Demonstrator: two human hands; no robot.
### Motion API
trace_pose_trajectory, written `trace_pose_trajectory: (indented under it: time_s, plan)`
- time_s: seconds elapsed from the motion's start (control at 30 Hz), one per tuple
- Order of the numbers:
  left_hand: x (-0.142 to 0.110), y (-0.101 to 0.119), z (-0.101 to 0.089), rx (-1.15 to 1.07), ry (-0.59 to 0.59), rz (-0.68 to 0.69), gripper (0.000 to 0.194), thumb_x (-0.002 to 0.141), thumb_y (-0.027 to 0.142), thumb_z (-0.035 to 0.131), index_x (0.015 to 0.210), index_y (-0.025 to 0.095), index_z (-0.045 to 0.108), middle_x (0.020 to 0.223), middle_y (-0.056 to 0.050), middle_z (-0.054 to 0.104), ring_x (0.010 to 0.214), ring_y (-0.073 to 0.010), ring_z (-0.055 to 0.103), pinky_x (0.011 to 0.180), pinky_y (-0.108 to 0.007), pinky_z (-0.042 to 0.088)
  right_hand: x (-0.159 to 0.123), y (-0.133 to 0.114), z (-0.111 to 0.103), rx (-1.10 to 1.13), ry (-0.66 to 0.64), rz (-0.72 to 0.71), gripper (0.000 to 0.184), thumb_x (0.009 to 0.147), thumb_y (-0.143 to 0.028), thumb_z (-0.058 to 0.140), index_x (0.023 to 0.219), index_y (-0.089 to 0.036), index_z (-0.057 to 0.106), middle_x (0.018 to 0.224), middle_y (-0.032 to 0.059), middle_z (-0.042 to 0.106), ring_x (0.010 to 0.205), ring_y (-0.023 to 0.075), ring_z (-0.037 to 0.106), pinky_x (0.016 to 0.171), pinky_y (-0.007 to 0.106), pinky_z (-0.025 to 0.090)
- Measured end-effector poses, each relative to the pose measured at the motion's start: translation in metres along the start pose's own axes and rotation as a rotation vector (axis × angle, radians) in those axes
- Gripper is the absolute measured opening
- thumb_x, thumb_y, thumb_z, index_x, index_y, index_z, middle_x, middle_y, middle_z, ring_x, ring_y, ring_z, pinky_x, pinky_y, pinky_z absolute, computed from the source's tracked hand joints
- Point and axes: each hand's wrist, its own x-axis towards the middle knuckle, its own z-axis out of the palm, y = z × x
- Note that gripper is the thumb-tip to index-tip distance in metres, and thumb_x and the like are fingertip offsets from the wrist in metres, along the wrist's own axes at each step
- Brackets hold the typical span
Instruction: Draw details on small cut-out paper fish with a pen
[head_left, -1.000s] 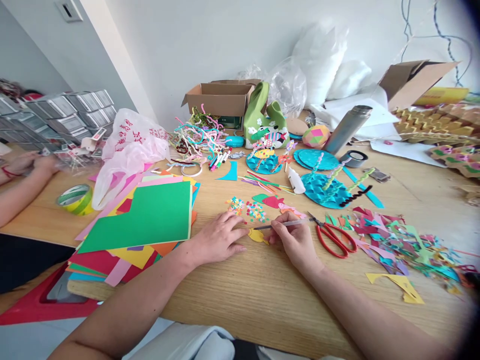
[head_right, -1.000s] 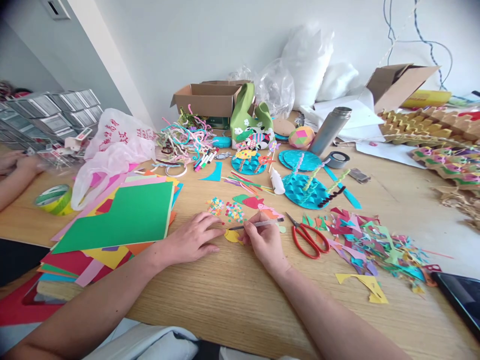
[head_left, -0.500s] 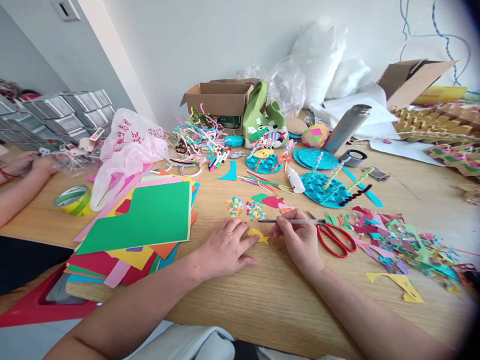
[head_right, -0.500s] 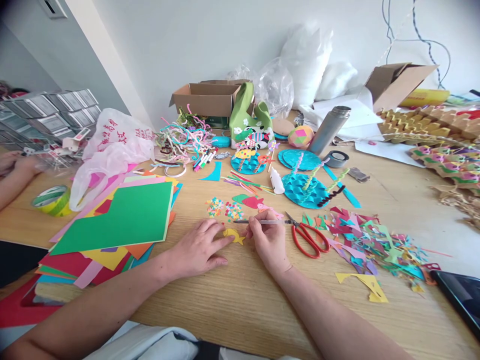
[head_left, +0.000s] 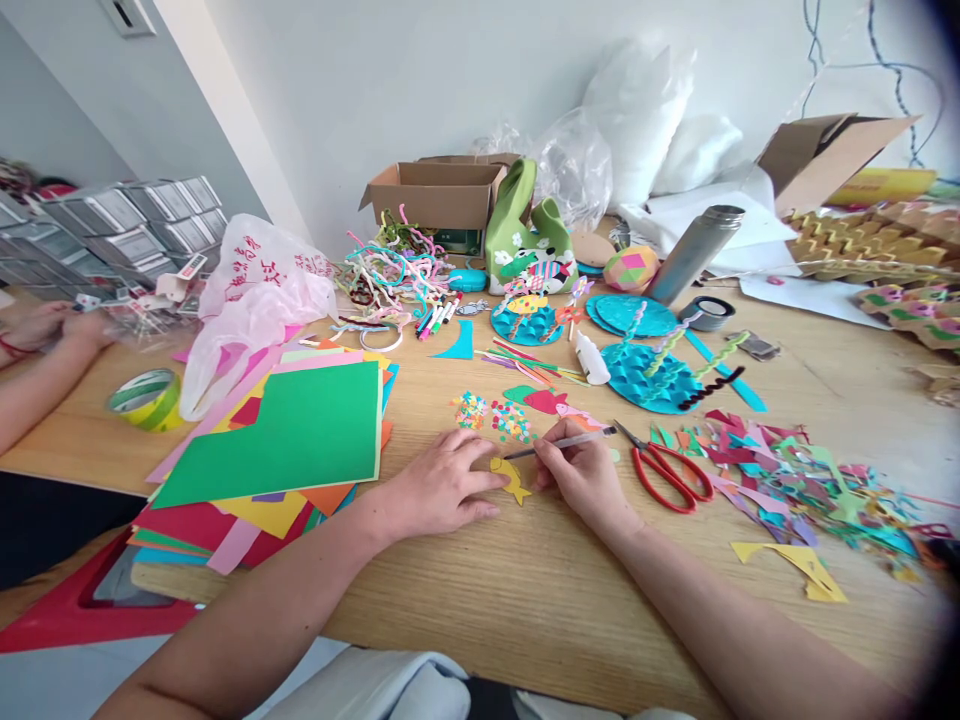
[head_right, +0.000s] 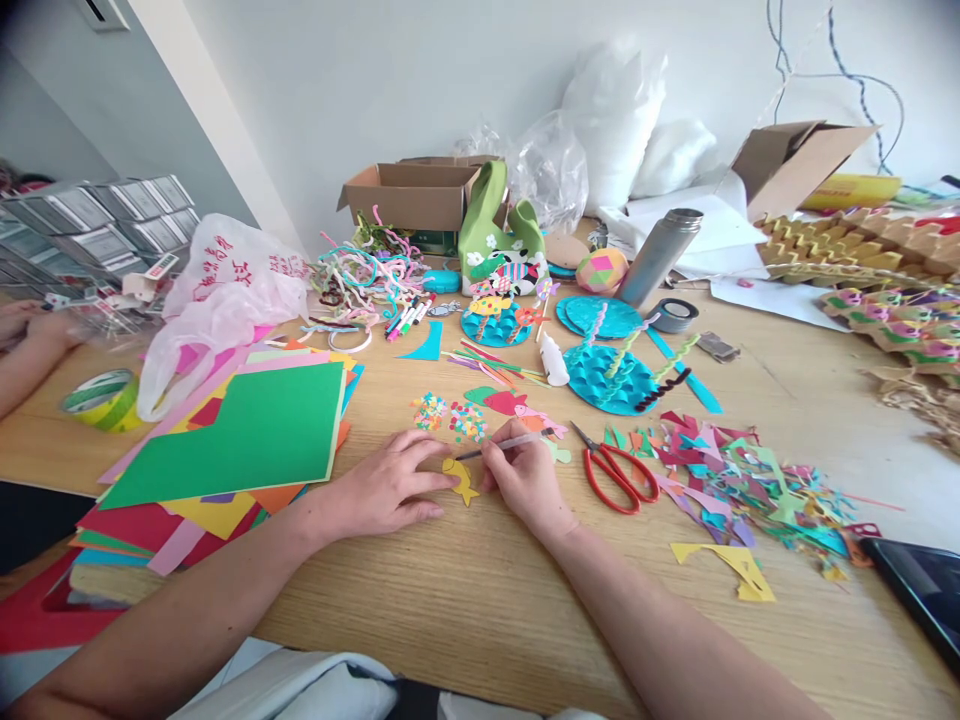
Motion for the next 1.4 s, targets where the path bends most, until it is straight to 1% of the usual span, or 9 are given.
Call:
trace_pose_trajectory:
  time_s: [0.13,0.33,0.73,0.97,1.4]
  plan:
    - [0.0001,0.0000,0.0000,0.001,-0.006,0.007,0.037,0.092,0.045,0.062,0.123,0.025,0.068,0.131,-0.012,0.056,0.126,-0.0294,0.043,0.108,-0.047,0.041,0.0014,0.0027,-0.0001,-0.009,-0.017,-0.001,0.031,0.076,-0.047,0.070,0.069,-0.025,0.049,0.048,-0.0040,0.058,0.036,0.0163,0.059,0.036,0.025,0.042]
    - [-0.0004,-0.0008,0.0013,0.009,-0.004,0.011,0.037,0.093,0.045,0.061,0.124,0.025,0.067,0.132,-0.012,0.056,0.127,-0.0297,0.043,0.109,-0.048,0.039,0.0031,0.0059,-0.0007,-0.011,-0.024,-0.006,0.031,0.078,-0.046,0.069,0.069,-0.024,0.049,0.049,-0.0035,0.059,0.036,0.0159,0.059,0.036,0.025,0.043]
    - [-0.0015,-0.0005,0.0006,0.025,-0.015,0.019,0.038,0.093,0.046,0.060,0.125,0.025,0.066,0.133,-0.010,0.057,0.129,-0.0299,0.040,0.111,-0.048,0.038,0.0033,0.0058,-0.0007,-0.024,-0.031,-0.008,0.035,0.077,-0.052,0.070,0.070,-0.024,0.050,0.050,-0.0030,0.060,0.037,0.0169,0.061,0.037,0.025,0.044]
    - [-0.0003,0.0019,-0.0030,0.024,-0.039,0.008,0.039,0.092,0.044,0.062,0.125,0.025,0.066,0.133,-0.011,0.057,0.129,-0.0301,0.041,0.111,-0.048,0.038,0.0033,0.0052,-0.0007,-0.032,-0.032,-0.003,0.035,0.078,-0.051,0.069,0.071,-0.024,0.050,0.050,-0.0031,0.060,0.037,0.0162,0.061,0.038,0.024,0.043]
    - [-0.0002,0.0021,-0.0033,0.025,-0.049,0.006,0.040,0.092,0.045,0.062,0.126,0.025,0.064,0.133,-0.010,0.056,0.128,-0.0298,0.042,0.111,-0.048,0.038,0.0034,0.0041,-0.0009,-0.033,-0.036,0.003,0.037,0.077,-0.054,0.069,0.071,-0.024,0.049,0.050,-0.0031,0.059,0.038,0.0169,0.061,0.038,0.025,0.044]
